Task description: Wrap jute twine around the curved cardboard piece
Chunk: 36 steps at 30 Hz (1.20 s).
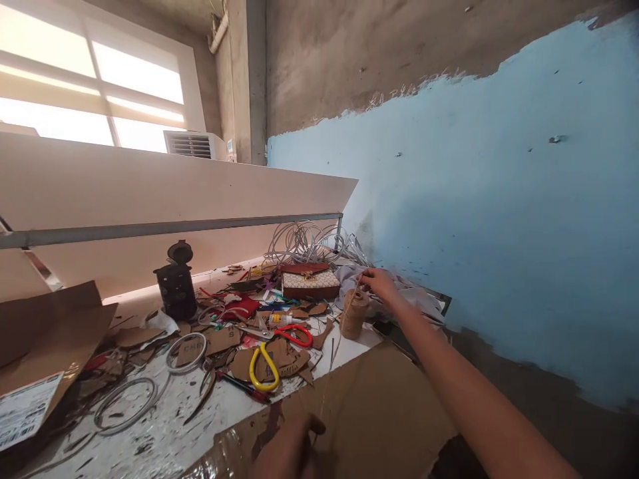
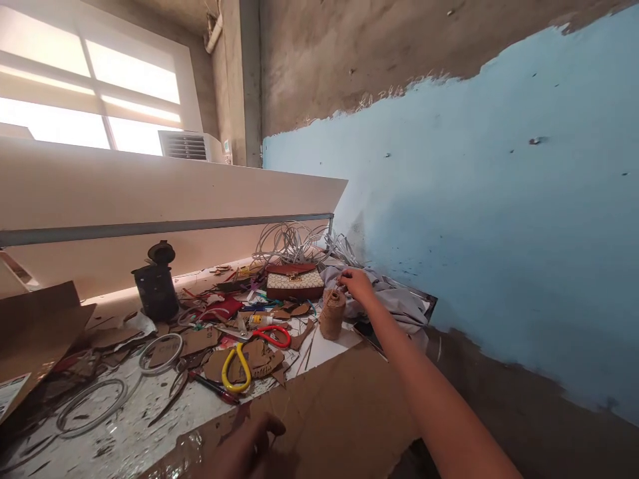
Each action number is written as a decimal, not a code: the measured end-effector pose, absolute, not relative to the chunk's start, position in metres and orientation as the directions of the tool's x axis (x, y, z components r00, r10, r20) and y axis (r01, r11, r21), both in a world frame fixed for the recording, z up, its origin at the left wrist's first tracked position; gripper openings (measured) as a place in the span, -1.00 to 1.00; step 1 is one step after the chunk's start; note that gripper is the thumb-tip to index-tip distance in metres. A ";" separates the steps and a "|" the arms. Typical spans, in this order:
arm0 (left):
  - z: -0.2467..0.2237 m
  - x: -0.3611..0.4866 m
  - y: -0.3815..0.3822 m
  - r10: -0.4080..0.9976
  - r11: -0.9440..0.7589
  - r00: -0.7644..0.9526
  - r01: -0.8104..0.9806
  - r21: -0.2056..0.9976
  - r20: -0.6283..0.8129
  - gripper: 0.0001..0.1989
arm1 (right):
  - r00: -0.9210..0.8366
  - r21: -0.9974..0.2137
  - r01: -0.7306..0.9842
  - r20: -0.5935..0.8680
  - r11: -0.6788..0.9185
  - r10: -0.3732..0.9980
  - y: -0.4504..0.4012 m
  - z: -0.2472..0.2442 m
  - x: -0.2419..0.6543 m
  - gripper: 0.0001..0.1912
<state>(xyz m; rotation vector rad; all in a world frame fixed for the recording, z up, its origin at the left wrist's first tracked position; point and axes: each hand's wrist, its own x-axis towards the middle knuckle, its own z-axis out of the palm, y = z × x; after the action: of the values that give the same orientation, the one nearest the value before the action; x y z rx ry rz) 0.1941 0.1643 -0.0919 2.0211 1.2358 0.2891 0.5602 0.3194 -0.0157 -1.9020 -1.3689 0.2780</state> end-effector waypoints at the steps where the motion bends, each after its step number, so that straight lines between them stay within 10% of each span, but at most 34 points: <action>1: -0.092 0.192 0.166 0.847 -0.270 0.513 0.638 0.721 -0.137 -0.64 | 0.419 -0.729 0.674 0.245 -0.119 0.874 0.320 -0.019 0.560 -0.71; 24: -0.014 0.144 0.180 0.950 -0.073 0.309 0.064 0.995 0.049 -0.60 | 0.240 -0.928 0.151 0.370 0.341 0.898 0.272 0.042 0.483 -0.56; 36: 0.037 0.108 0.171 0.995 -0.102 0.016 0.109 0.989 0.100 -0.55 | 0.411 -0.877 0.321 0.469 0.358 0.781 0.307 0.052 0.526 -0.67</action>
<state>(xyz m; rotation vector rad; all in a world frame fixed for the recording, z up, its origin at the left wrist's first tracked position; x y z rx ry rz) 0.1082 0.1715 0.0373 1.3709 1.2322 1.2218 0.5262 0.3069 0.0521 -1.2238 -1.1662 0.4064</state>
